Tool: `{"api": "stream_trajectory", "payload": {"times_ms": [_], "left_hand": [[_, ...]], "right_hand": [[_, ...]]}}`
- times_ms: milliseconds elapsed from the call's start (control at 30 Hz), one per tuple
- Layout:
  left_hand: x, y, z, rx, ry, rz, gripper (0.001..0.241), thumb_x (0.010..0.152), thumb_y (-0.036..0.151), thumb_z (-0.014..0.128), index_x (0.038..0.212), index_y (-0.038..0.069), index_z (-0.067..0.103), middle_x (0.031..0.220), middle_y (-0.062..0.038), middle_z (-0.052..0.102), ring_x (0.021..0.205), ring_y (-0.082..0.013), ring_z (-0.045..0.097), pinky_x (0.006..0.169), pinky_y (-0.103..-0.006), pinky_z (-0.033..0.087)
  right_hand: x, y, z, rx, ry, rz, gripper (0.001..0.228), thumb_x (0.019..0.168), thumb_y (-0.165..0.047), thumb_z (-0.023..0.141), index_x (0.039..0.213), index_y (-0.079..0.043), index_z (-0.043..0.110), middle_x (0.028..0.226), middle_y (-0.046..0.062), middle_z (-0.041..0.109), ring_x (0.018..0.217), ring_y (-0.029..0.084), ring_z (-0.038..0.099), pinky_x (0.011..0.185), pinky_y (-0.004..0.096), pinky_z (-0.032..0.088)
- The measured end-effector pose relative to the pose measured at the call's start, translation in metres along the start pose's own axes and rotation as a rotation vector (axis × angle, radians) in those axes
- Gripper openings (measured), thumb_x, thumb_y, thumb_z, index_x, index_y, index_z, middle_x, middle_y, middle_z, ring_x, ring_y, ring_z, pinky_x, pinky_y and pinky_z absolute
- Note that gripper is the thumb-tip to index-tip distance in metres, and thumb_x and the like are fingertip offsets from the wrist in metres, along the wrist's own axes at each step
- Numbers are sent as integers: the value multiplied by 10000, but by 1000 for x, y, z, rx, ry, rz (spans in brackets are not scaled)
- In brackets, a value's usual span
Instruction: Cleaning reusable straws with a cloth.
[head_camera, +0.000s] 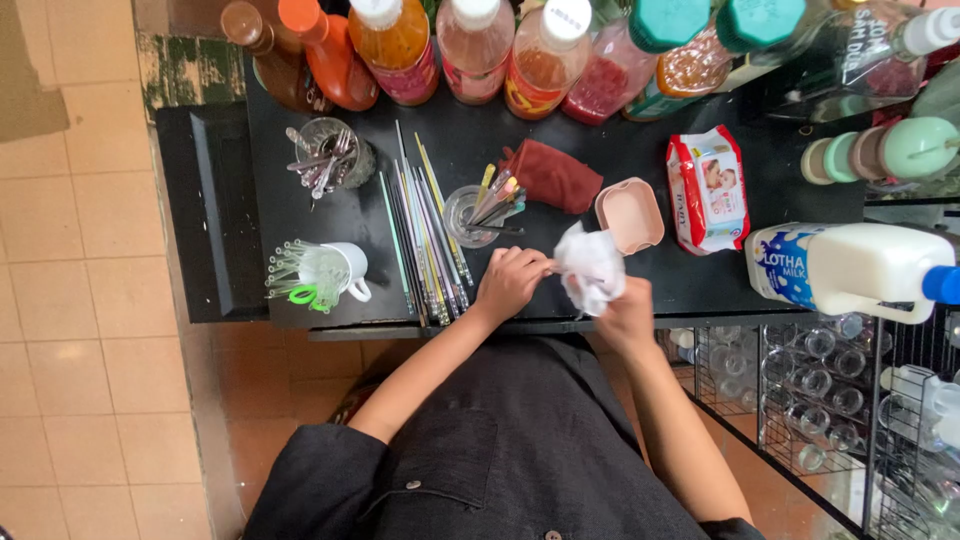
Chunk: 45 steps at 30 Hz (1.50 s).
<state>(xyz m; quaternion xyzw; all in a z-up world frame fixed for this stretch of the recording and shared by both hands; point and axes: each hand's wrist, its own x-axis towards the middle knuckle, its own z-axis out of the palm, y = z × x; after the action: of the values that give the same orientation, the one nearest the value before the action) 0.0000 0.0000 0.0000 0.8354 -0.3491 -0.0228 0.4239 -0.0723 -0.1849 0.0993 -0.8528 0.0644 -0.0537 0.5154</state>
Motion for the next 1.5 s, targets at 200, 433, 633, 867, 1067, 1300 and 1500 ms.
{"api": "stream_trajectory", "payload": {"times_ms": [200,433,633,867,1067,1300,1500], "left_hand": [[2,4,-9,-44,13,12,146,913,143,726,1056,155,755,982,52,668,872,-183,600,833,-356,406],[-8,-10,5,42,40,14,69,876,129,724,919,95,682,1000,-11,635,902,-235,593,848,-386,428],[0,6,-3,17,49,-14,70,907,138,731,934,89,689,984,5,662,905,-214,630,830,-373,433],[-2,2,4,46,64,-19,70,906,126,727,956,93,693,997,3,665,924,-209,632,854,-369,440],[-13,-12,20,134,58,-10,154,817,92,753,952,83,680,985,-46,637,936,-257,615,862,-400,450],[-1,5,1,80,54,-12,174,845,39,736,999,62,659,1038,-30,651,947,-240,636,862,-382,455],[-5,-3,10,56,38,-32,127,862,73,754,956,75,669,1051,-32,658,943,-249,621,861,-394,451]], "right_hand": [[-12,-1,9,-11,202,-167,106,941,-135,801,958,-50,739,871,60,756,769,173,749,707,292,567],[-16,94,61,195,-7,163,152,971,-99,706,1089,-28,772,864,79,765,763,183,692,677,272,530],[14,0,0,-39,-107,42,132,916,-117,791,1016,-30,791,811,83,758,701,173,737,652,284,530],[9,50,9,68,-33,-158,172,853,-114,831,995,-41,765,923,75,778,829,177,764,743,297,575],[19,77,29,115,-269,54,174,902,-99,758,1073,-82,783,895,71,787,804,193,764,727,310,566],[20,6,-10,136,-130,-282,161,881,-95,808,1020,-25,765,925,92,778,804,183,768,707,288,577],[7,67,25,83,-108,-108,88,886,-87,806,960,-46,784,830,63,782,697,156,756,631,271,555]]}}
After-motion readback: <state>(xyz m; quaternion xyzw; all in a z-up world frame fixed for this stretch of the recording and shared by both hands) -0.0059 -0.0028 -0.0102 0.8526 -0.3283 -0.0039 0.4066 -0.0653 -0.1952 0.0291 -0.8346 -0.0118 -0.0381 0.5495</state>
